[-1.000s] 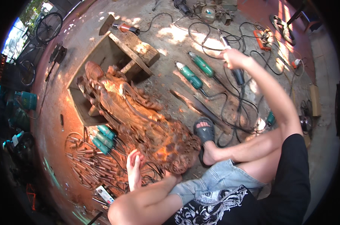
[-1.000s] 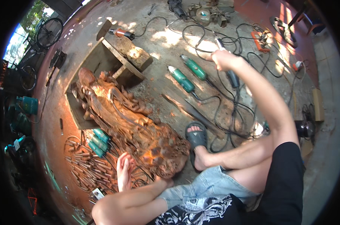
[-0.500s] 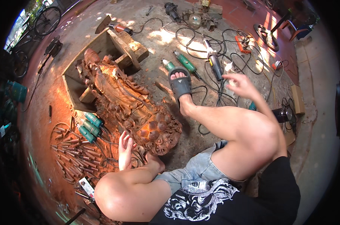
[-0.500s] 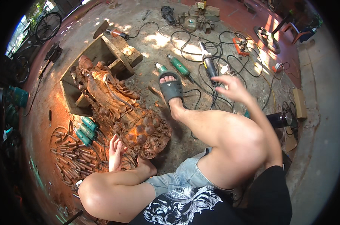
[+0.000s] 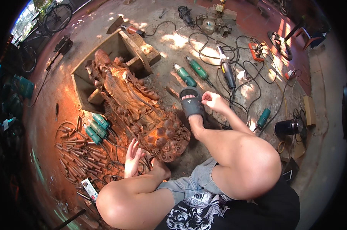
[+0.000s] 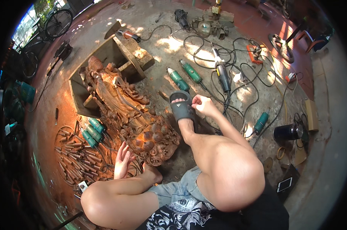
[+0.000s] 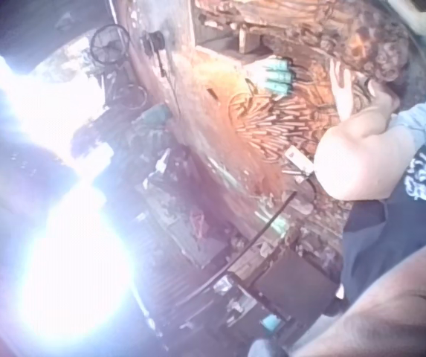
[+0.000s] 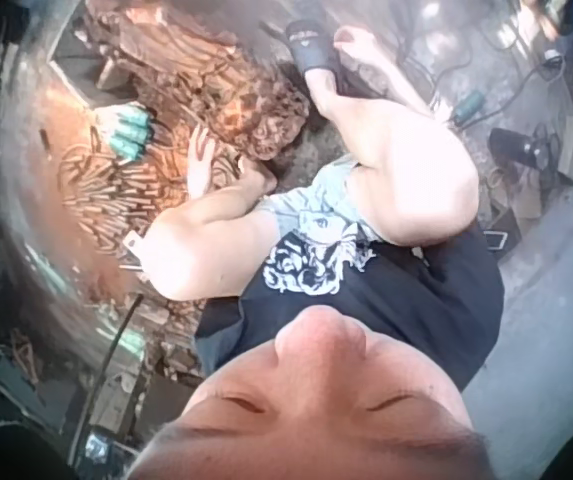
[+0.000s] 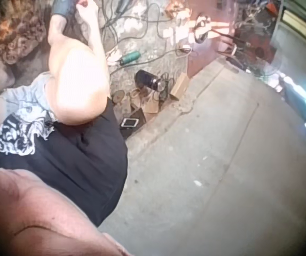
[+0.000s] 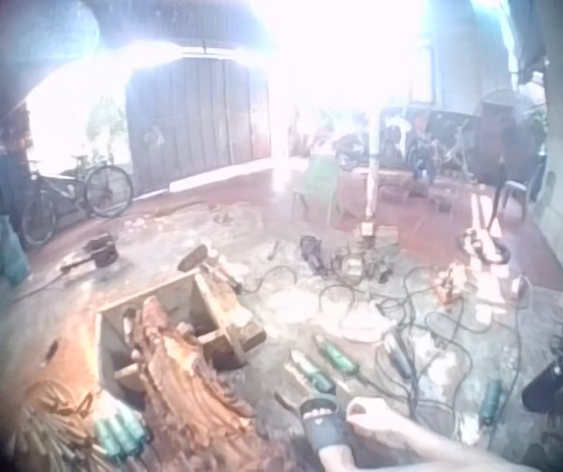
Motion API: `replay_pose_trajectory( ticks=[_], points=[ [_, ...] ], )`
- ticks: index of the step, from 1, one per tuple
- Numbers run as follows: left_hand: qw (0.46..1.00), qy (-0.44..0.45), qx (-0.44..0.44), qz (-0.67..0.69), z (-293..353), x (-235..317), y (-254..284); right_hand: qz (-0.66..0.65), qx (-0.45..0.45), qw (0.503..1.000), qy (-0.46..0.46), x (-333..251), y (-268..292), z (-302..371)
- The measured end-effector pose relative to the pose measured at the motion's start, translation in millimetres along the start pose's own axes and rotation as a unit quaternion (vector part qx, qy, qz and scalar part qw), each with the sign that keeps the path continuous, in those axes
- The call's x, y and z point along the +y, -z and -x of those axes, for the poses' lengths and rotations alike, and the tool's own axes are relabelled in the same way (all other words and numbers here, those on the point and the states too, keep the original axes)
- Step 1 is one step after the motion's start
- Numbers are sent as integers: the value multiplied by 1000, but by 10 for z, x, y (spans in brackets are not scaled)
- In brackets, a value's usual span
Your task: The person carves a large wooden sculpture using a green rotary tool, focusing on detailed areas of the piece. They occasionally pause to inspect the work and switch tools, continuing to refine the surface of the wood.
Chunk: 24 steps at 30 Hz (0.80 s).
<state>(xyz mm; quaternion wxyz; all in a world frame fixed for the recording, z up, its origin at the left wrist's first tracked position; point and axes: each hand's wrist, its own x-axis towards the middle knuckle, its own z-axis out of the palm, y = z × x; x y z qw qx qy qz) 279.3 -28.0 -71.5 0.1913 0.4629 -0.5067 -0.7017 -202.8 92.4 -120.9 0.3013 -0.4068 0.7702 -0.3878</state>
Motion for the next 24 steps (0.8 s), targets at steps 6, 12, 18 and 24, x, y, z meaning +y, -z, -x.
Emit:
replay_pose_trajectory(
  ticks=[6, 12, 18, 24],
  points=[
    [998, 26, 22, 51, -36, -12, -90, 244, -131, 960, -46, 853, 5, 540],
    [993, 44, 15, 105, -67, -20, -14, 315, 21, 949, -7, 765, -446, 840],
    [991, 85, 55, 82, -175, 82, 58, 277, 74, 958, 15, 588, -660, 262],
    [992, 91, 49, 67, -197, 30, 60, 208, 223, 940, 153, 326, -601, -171]
  ],
)
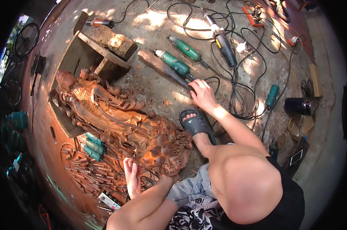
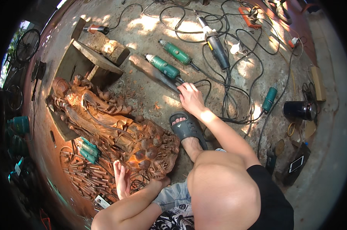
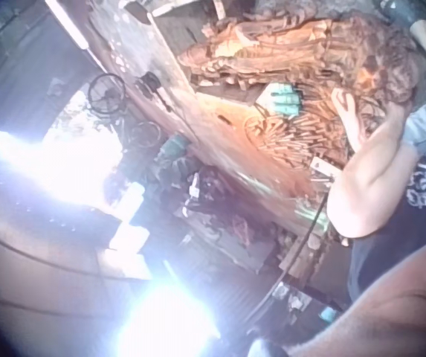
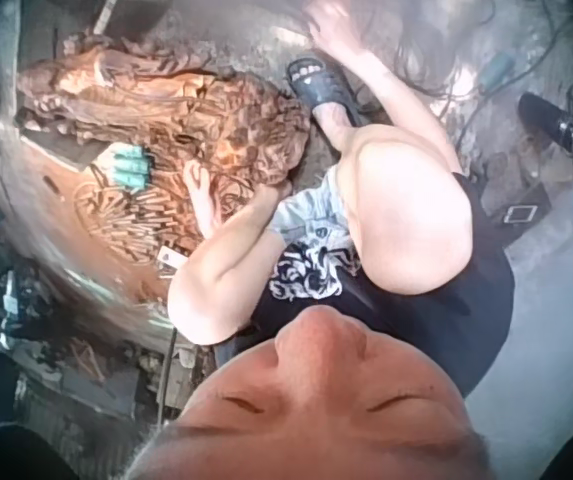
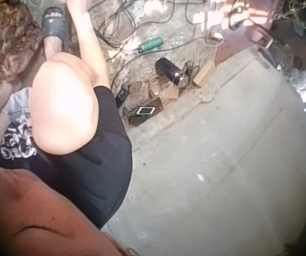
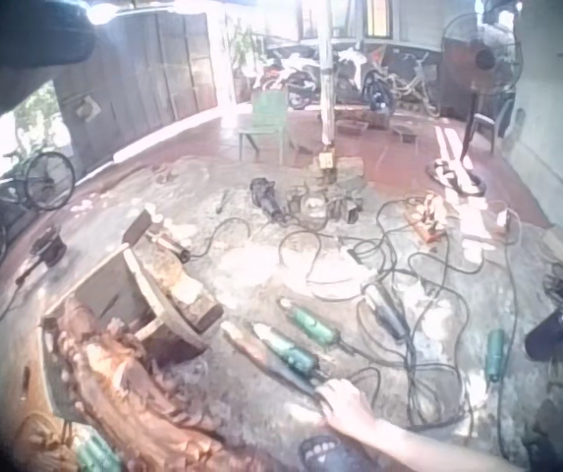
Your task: The person carves a large wooden sculpture using a green rotary tool, focusing on detailed areas of the piece. They occasionally pause to inspect the work and switch tools, continuing to refine the surface of the wood.
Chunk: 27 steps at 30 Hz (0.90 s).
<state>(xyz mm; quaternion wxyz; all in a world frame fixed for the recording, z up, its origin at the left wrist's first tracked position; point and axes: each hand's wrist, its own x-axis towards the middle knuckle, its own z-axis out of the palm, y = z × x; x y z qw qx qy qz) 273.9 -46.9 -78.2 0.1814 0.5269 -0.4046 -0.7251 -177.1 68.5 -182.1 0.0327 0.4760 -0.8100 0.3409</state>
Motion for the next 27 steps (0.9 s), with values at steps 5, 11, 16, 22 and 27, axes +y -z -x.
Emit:
replay_pose_trajectory(
  ticks=[5, 11, 16, 22, 27],
  points=[
    [999, 15, 11, 28, 50, -45, 19, -235, -286, 919, -135, -224, 417, 268],
    [998, 32, 30, 48, 0, -149, 80, -304, -222, 859, -349, -133, 477, 631],
    [994, 65, 55, 64, 9, -212, 218, -185, -285, 924, -175, -144, 540, 388],
    [993, 59, 53, 93, -14, -269, 243, -137, -325, 932, -87, -189, 562, 305],
    [992, 48, 41, 105, -18, -284, 256, -106, -299, 946, -59, -122, 554, 345]
  ],
)
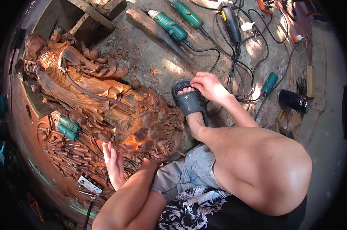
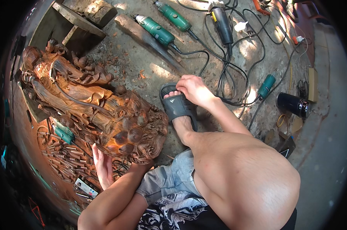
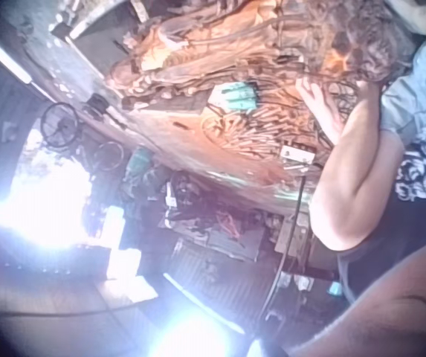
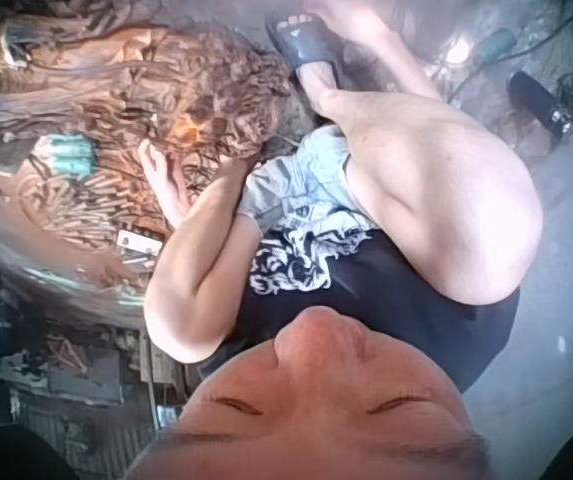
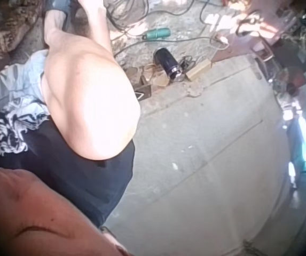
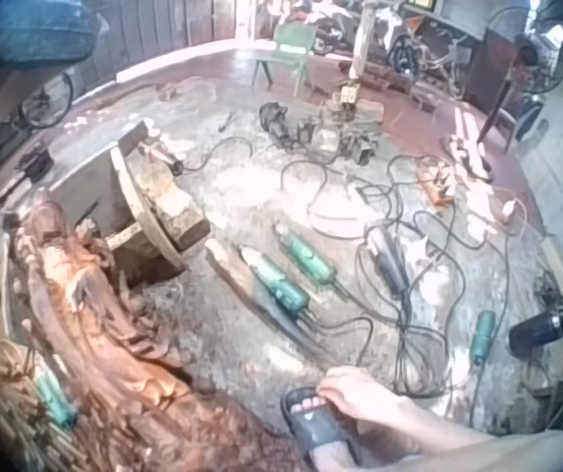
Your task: The person carves a large wooden sculpture using a green rotary tool, focusing on detailed areas of the piece. They occasionally pause to inspect the work and switch tools, continuing to refine the surface of the wood.
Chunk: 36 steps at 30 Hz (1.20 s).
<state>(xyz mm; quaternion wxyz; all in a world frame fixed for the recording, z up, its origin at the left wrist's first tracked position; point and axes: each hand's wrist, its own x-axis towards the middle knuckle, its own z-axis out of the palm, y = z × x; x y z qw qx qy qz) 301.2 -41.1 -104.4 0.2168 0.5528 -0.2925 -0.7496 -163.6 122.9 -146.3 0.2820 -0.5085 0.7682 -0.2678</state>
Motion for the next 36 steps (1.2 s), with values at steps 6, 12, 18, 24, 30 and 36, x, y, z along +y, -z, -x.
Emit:
replay_pose_trajectory(
  ticks=[6, 12, 18, 24, 30, 36],
  points=[
    [1000, -5, 10, 20, 9, -12, -3, -52, -29, 997, -40, -66, 100, 47],
    [999, -20, 2, 30, -5, -27, -20, -94, -44, 992, -65, -184, -69, 240],
    [999, -36, -25, 25, 0, -4, -45, -110, -2, 992, -63, -199, -146, 345],
    [998, -43, -34, 7, 3, 41, -101, -159, 32, 983, -82, -171, -143, 454],
    [998, -46, -46, 23, -6, -31, 14, -183, 7, 976, -115, -115, -62, 422],
    [998, -45, -27, 33, 14, -56, 40, -178, 47, 975, -127, -41, -95, 319]
  ],
)
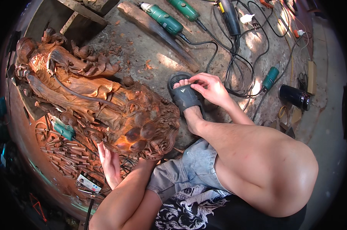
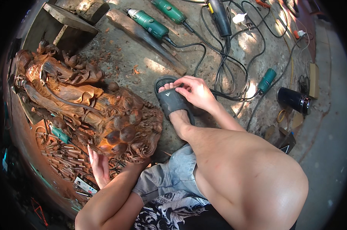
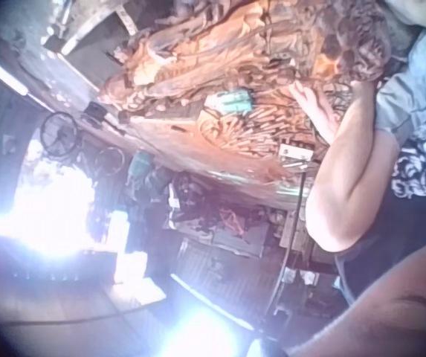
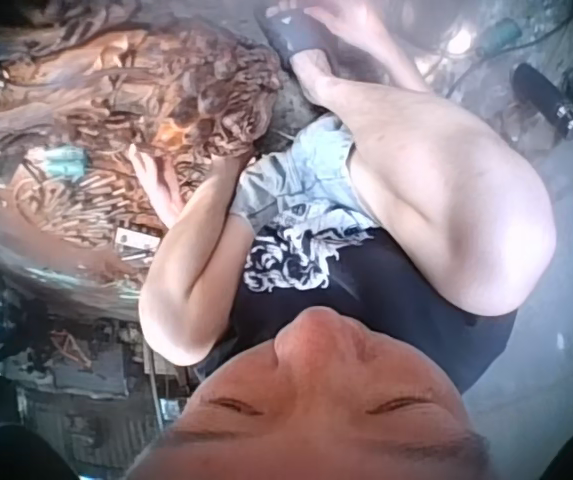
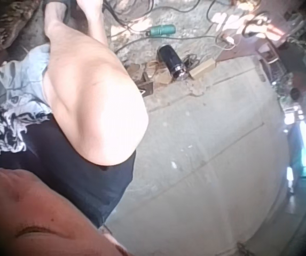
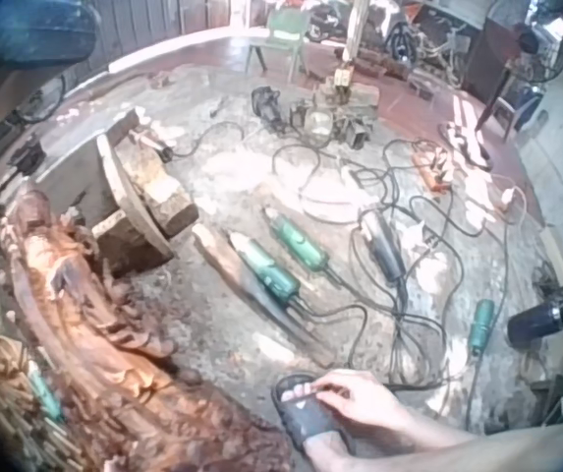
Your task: The person carves a large wooden sculpture using a green rotary tool, focusing on detailed areas of the piece. They occasionally pause to inspect the work and switch tools, continuing to refine the surface of the wood.
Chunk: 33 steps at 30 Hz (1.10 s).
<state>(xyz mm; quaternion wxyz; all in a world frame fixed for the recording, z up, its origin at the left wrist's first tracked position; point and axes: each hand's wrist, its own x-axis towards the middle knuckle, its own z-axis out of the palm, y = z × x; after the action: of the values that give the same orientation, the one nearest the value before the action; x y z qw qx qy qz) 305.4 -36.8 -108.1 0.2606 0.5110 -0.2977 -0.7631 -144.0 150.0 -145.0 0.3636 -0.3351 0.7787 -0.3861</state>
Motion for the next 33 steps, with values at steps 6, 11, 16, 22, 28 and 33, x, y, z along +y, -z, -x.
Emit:
replay_pose_trajectory(
  ticks=[6, 11, 16, 22, 28, 33],
  points=[
    [1000, 1, -22, 9, -50, 26, -29, 142, -139, 973, 119, -53, 194, -449],
    [1000, -4, -1, -1, -23, 24, -79, 228, -275, 929, 96, -326, 229, -746],
    [1000, -10, -21, -12, -9, 47, -100, 184, -260, 934, 162, -218, 163, -858],
    [999, -1, 3, 35, -5, 35, -90, 190, -256, 932, 174, -205, 135, -851],
    [1000, -5, -4, 25, -3, 23, -16, 163, -244, 938, 186, -92, 140, -809],
    [999, 4, 32, 15, 7, 23, -28, 110, -213, 966, 97, -74, 230, -722]
  ],
)
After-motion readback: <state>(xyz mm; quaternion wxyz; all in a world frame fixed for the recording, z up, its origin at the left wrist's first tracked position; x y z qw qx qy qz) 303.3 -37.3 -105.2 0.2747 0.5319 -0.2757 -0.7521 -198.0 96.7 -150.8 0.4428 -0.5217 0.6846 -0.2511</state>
